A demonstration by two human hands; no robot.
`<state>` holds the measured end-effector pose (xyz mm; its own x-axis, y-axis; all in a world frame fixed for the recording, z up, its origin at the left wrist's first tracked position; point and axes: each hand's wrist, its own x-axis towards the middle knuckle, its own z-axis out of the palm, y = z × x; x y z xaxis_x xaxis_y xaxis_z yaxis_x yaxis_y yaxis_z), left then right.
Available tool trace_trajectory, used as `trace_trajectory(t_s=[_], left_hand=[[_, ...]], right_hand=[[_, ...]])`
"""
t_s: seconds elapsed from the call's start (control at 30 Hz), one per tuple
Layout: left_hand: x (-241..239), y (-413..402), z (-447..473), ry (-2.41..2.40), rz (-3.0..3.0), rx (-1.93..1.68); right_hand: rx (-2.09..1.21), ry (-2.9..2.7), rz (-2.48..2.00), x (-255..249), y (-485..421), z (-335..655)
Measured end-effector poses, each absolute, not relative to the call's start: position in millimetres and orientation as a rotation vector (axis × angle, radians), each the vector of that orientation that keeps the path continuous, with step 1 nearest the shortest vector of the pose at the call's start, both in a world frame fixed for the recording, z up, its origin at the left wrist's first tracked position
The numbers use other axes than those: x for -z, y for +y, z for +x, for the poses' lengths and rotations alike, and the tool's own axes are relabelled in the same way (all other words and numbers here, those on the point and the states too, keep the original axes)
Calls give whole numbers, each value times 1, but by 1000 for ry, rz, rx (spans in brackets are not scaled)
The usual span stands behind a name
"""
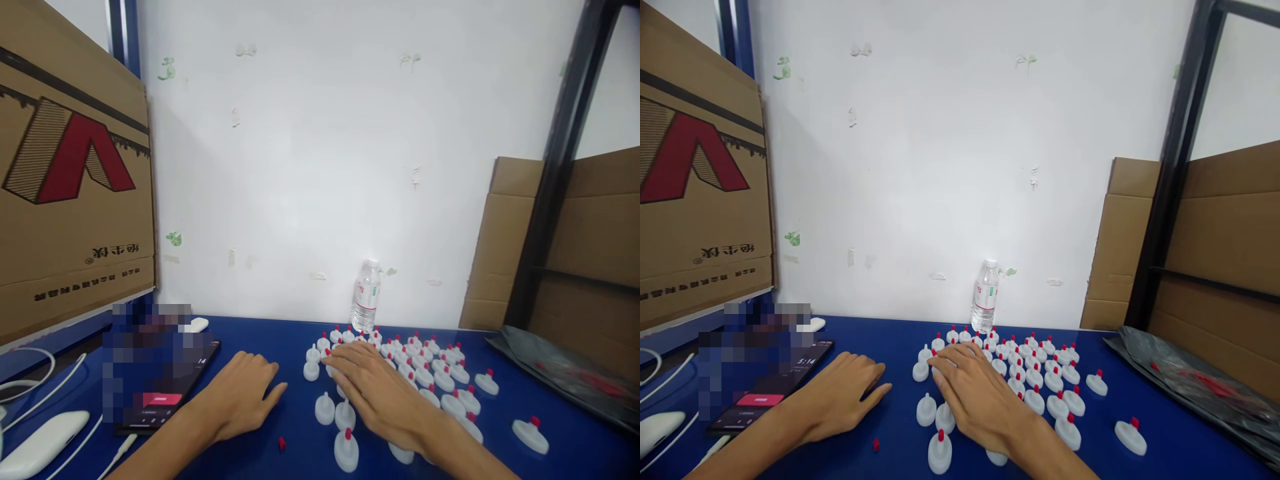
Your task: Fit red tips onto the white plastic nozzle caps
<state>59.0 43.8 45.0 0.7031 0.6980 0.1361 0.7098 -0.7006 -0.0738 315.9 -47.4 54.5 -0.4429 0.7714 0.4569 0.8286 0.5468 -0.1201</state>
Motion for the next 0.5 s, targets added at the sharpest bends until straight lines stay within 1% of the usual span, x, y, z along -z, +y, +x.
trace_trajectory(t_s=[0.2,0.4,0.5], left_hand=[[-38,42,61,-1100,-2780,98],[-49,38,64,-1098,-2792,233],[-52,37,66,-1076,-2823,325]], right_hand=[[41,-2409,-1367,-54,-47,316],[145,-2298,-1390,-70,-48,321],[45,-2311,-1444,-77,-53,329]])
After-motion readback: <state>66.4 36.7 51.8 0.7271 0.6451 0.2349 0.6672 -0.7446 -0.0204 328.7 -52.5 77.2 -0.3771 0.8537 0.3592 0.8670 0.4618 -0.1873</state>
